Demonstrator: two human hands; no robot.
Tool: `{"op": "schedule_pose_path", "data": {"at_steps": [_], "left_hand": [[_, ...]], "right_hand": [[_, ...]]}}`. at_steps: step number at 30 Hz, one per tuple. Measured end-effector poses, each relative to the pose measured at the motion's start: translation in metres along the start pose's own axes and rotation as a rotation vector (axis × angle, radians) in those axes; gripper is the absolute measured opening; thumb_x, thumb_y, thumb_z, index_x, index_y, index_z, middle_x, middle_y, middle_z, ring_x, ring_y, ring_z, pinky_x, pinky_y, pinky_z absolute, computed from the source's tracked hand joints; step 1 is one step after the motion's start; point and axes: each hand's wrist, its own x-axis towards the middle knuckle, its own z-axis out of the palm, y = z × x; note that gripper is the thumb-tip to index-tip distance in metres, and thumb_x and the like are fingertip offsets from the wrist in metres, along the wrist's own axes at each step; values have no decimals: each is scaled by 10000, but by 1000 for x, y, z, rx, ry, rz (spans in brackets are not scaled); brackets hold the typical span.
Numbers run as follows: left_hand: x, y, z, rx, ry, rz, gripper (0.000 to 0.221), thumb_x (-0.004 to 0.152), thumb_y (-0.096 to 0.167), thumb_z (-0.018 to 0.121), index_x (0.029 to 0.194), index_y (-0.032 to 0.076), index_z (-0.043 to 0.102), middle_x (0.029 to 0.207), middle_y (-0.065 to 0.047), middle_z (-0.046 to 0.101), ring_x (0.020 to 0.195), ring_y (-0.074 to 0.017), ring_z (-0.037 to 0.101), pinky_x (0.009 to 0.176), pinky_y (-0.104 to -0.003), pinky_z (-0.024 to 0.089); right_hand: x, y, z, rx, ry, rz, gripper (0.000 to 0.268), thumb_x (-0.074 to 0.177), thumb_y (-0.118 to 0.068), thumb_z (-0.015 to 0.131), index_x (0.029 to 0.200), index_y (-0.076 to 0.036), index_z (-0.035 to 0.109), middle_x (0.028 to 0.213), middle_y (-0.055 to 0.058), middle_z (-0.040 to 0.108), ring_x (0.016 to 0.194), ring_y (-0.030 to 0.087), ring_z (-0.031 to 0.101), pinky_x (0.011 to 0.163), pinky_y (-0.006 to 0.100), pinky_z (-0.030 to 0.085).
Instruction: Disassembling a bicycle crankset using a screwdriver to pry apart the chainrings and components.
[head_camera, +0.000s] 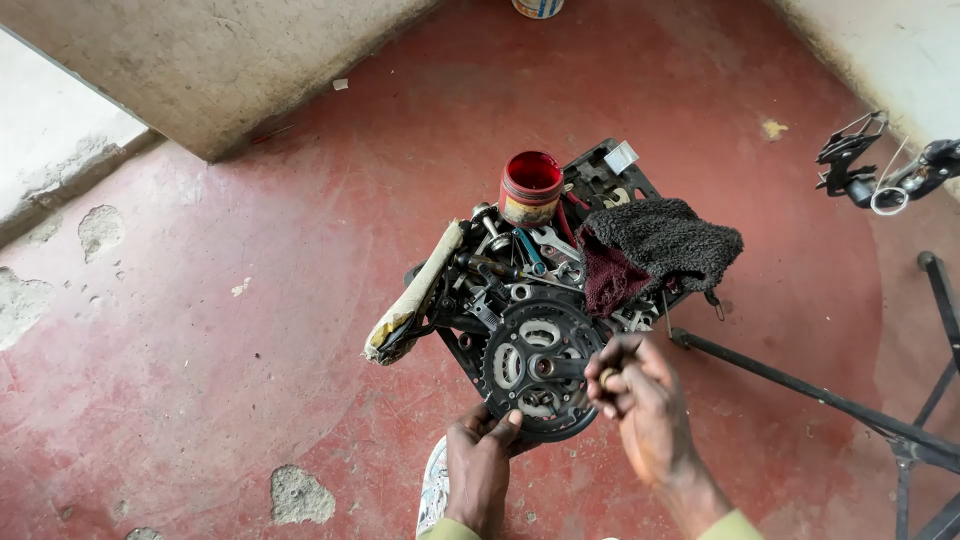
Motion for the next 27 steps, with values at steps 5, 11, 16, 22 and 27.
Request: {"op": "schedule_pose_path", "data": {"at_steps": [5,11,16,22,27], "left_hand": [[-22,5,19,-128,14,39,217,769,-75,586,961,-165,636,871,-270,707,783,-326,672,746,-458,589],[-31,-3,32,-128,-16,145,129,755,-60,665,771,-12,546,548,-28,396,548,-112,429,626,-347,556],[-44,5,45,-248,113,4,659,711,-51,659,1304,-84,373,878,-137,414,840,-256,571,794,-434,561],[-48,-3,46,-132,-113,212,307,796,-22,682,651,79,431,560,35,268,541,-49,267,568,-232,403],[-52,-1,59,-82,-113,310,176,705,-109,481,815,23,522,764,-92,558,695,-122,457,632,-275,437]], "right_hand": [[-31,-16,33,-267,154,51,165,747,-139,533,797,-7,619,806,123,670,665,169,548,565,265,388],[-25,-3,36,-1101,232,-246,414,706,-407,770,915,-121,556,733,20,507,678,186,495,620,340,429],[-31,-17,36,-1118,187,-278,186,828,-270,659,915,-140,559,774,32,447,677,202,473,617,357,433],[-28,-23,34,-1264,240,-246,264,815,-284,621,910,-95,464,889,93,547,757,297,575,594,418,476],[-33,-36,31,-1097,128,-249,198,765,-202,561,906,-91,476,828,79,533,758,263,506,692,395,427]]}}
